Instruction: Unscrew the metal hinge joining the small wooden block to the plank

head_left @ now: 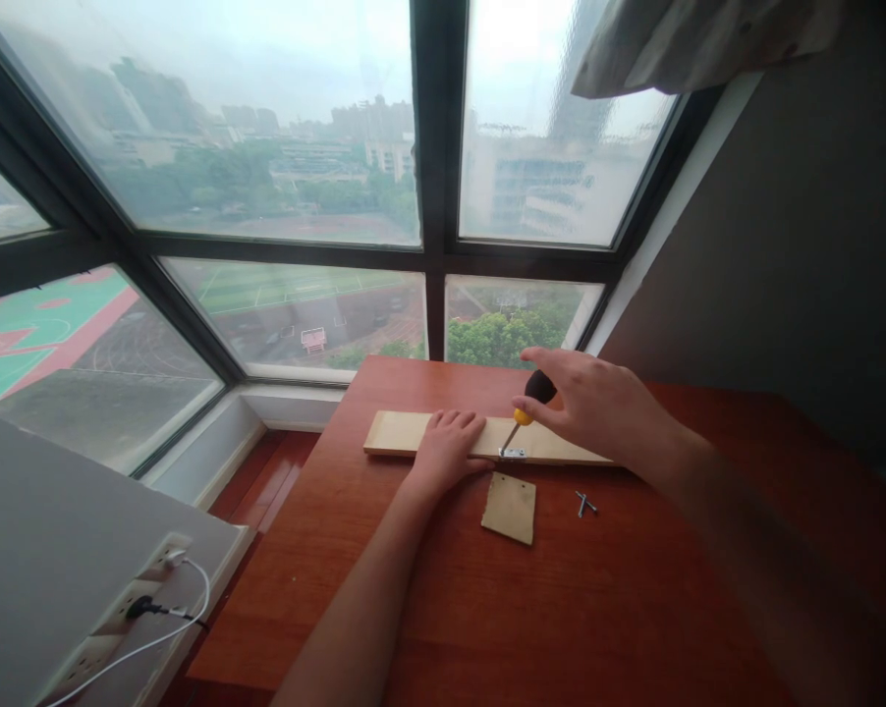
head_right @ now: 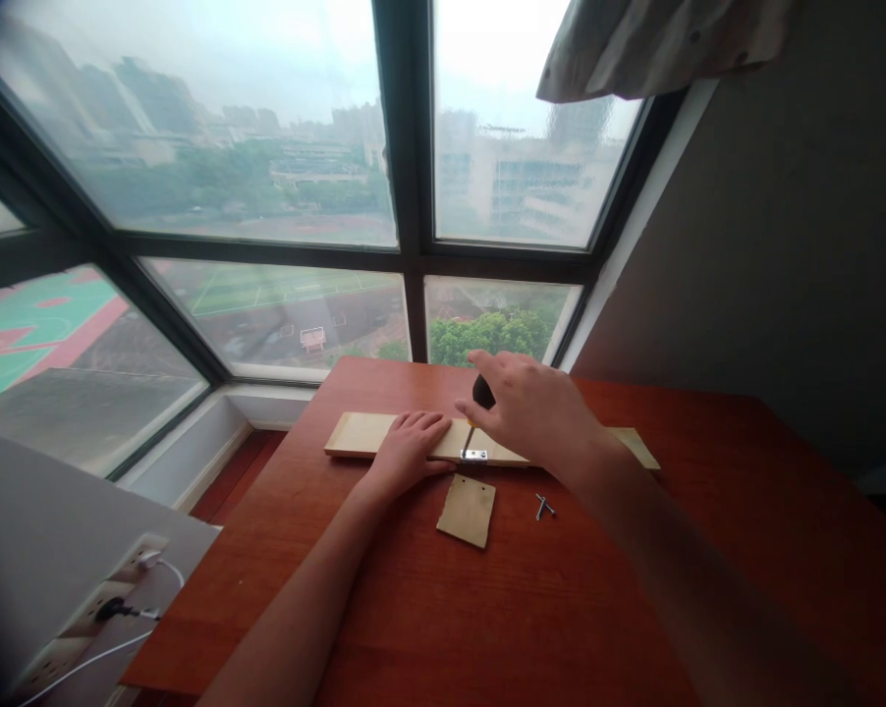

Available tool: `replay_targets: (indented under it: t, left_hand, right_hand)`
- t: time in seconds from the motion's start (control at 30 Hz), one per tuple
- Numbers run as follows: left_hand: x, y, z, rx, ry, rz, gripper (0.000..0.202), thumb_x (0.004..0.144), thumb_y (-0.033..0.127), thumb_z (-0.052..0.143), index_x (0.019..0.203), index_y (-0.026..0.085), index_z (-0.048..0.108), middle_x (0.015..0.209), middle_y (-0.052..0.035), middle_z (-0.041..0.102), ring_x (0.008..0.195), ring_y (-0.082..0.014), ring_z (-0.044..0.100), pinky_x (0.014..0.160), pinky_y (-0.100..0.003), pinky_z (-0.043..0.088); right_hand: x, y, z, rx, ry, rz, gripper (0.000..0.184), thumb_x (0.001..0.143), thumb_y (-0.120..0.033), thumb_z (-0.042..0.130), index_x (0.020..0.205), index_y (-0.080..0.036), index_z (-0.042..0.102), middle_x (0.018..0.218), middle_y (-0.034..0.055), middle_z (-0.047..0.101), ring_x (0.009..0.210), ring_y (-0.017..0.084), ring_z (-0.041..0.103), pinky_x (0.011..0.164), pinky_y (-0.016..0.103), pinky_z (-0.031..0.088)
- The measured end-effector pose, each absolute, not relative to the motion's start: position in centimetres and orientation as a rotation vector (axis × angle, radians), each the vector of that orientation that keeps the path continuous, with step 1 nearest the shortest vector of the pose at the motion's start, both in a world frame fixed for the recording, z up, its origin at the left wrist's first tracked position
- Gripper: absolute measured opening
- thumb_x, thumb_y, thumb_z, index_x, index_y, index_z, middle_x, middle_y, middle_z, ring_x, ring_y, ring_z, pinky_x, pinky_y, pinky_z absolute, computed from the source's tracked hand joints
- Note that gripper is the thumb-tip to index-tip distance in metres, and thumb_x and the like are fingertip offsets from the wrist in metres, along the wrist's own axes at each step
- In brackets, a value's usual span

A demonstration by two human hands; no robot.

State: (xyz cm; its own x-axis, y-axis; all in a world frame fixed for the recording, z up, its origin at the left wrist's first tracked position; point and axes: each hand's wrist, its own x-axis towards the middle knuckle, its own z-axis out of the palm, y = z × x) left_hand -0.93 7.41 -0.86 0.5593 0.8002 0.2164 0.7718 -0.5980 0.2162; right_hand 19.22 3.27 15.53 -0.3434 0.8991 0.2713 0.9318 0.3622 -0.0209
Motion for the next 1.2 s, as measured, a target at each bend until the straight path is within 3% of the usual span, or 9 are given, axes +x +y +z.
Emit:
replay_targets:
  t: [0.1,0.17,0.27,0.37,0.43,0.53,0.7,0.87,1.2]
  left_hand:
    - [-0.9,7.4,-0.8,2.689,1.358,0.438,0.063,0.072,0.051,0.074,0.125,0.026,0.051,0.128,-0.0078,0.058,0.119,-0.0291,0.049,0.103,-0.042,0.033]
    - [-0.9,7.4,-0.7,2.683,1.365,0.425,0.063,0.071,0.051,0.074,0.125,0.027,0.051,0.127,-0.0078,0.058,0.119,-0.0291,0.049,0.103,-0.042,0.033]
    - [-0.8,7.3,-0.6,2.672,1.373,0.414,0.062,0.072,0.05,0.074,0.125,0.027,0.052,0.127,-0.008,0.058,0.119,-0.0293,0.049,0.103,-0.042,0.033]
    - [-0.8,7.3,-0.6,2.673,1.371,0.419,0.062,0.072,0.05,0.074,0.125,0.028,0.052,0.128,-0.0078,0.058,0.12,-0.0295,0.049,0.103,-0.043,0.033]
    - [-0.9,7.3,-0.6,2.678,1.364,0.428,0.062,0.071,0.049,0.074,0.125,0.027,0.052,0.128,-0.0076,0.058,0.12,-0.0294,0.049,0.103,-0.043,0.033]
    - [-0.9,7.3,-0.7,2.68,1.363,0.435,0.062,0.071,0.05,0.074,0.124,0.027,0.052,0.128,-0.0076,0.058,0.12,-0.0293,0.049,0.103,-0.042,0.033]
    - [-0.9,7.4,-0.9,2.687,1.358,0.445,0.062,0.071,0.05,0.075,0.124,0.027,0.052,0.129,-0.0075,0.058,0.12,-0.0292,0.049,0.103,-0.042,0.033]
    - [-1.0,7.5,-1.0,2.686,1.357,0.454,0.062,0.072,0.051,0.074,0.124,0.027,0.051,0.13,-0.0076,0.058,0.12,-0.0295,0.049,0.103,-0.042,0.033]
    - [-1.1,7.6,-1.3,2.709,1.342,0.473,0.064,0.072,0.051,0.074,0.125,0.025,0.051,0.129,-0.0079,0.058,0.119,-0.029,0.048,0.103,-0.041,0.033]
  right_hand:
    - [18.9,3.5,15.3,-1.72,-2.313,-0.203,0.036,0.09,-0.049,0.046,0.111,-0.024,0.062,0.095,0.008,0.071,0.077,0.025,0.065,0.061,0.034,0.045]
    - [18.9,3.6,15.3,-1.62,-2.305,-0.028,0.032,0.088,-0.036,0.051,0.116,-0.024,0.059,0.1,0.0069,0.07,0.081,0.023,0.065,0.066,0.033,0.046]
    - [19.1,3.5,15.3,-1.387,-2.32,0.304,0.054,0.079,-0.02,0.055,0.132,-0.023,0.045,0.11,0.0064,0.068,0.088,0.018,0.065,0.074,0.029,0.048]
    - [19.0,3.3,15.3,-1.453,-2.287,0.164,0.046,0.083,-0.029,0.054,0.128,-0.023,0.047,0.113,0.0085,0.067,0.092,0.021,0.064,0.074,0.031,0.047]
    - [18.8,3.3,15.3,-1.689,-2.224,-0.137,0.037,0.088,-0.046,0.049,0.116,-0.023,0.057,0.095,0.0099,0.07,0.082,0.026,0.065,0.063,0.034,0.044]
    - [18.5,3.3,15.4,-1.943,-2.162,-0.416,0.045,0.089,-0.061,0.04,0.094,-0.024,0.064,0.064,0.0078,0.065,0.059,0.027,0.062,0.051,0.032,0.033]
    - [18.9,3.4,15.6,-1.789,-2.15,-0.229,0.026,0.083,-0.047,0.055,0.099,-0.028,0.064,0.074,0.0013,0.068,0.062,0.021,0.061,0.051,0.029,0.033]
    - [20.1,3.4,15.7,-1.676,-2.036,-0.076,0.031,0.079,-0.035,0.058,0.108,-0.027,0.064,0.087,0.0013,0.07,0.069,0.019,0.062,0.059,0.03,0.042]
    - [21.9,3.1,15.2,-1.713,-2.008,-0.16,0.026,0.077,-0.034,0.059,0.1,-0.025,0.066,0.075,-0.0005,0.067,0.062,0.017,0.059,0.057,0.029,0.04]
